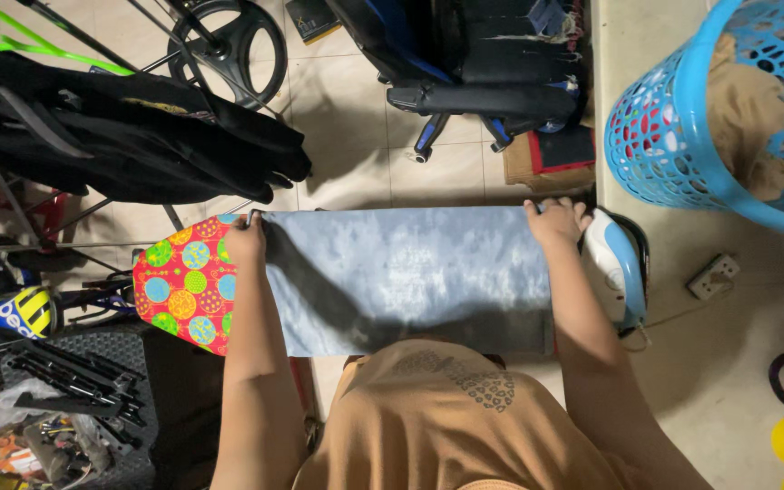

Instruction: The person irons a gray shirt on an ironing board, then hangs it on a green hanger. Next, they iron a tan t-shirt on the same board. The scene is a cluttered indoor room with a bicycle and laundry basket visible.

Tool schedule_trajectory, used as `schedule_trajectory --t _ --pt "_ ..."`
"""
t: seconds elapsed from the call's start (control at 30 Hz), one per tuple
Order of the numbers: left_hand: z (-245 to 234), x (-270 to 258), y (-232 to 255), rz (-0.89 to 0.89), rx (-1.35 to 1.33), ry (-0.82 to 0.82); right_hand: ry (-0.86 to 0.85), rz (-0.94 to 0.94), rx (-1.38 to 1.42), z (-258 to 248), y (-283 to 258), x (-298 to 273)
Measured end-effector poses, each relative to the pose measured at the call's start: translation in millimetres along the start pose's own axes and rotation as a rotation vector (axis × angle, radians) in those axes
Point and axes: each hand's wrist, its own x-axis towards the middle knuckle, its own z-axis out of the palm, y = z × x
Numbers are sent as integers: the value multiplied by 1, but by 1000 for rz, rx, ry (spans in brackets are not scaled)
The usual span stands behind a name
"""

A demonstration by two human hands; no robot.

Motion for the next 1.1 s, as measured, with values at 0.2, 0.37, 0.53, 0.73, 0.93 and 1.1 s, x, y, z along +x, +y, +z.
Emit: schedule_trajectory --t 0.2,0.37,0.53,0.73,0.93,1.1 --pt "11 12 21 110 -121 -65 -5 123 352 -2 -3 8" --pt "8 8 17 29 -39 -31 351 12 305 0 4 8" --pt "12 1 11 107 -2 77 526 -17 228 6 0 -10" --pt "-11 -55 -31 305 67 144 505 -64 239 18 15 -72" --pt "-50 -147 -92 182 194 68 319 -104 450 32 52 -143" --pt "-65 -190 -129 123 331 93 -4 -46 355 33 79 -176"
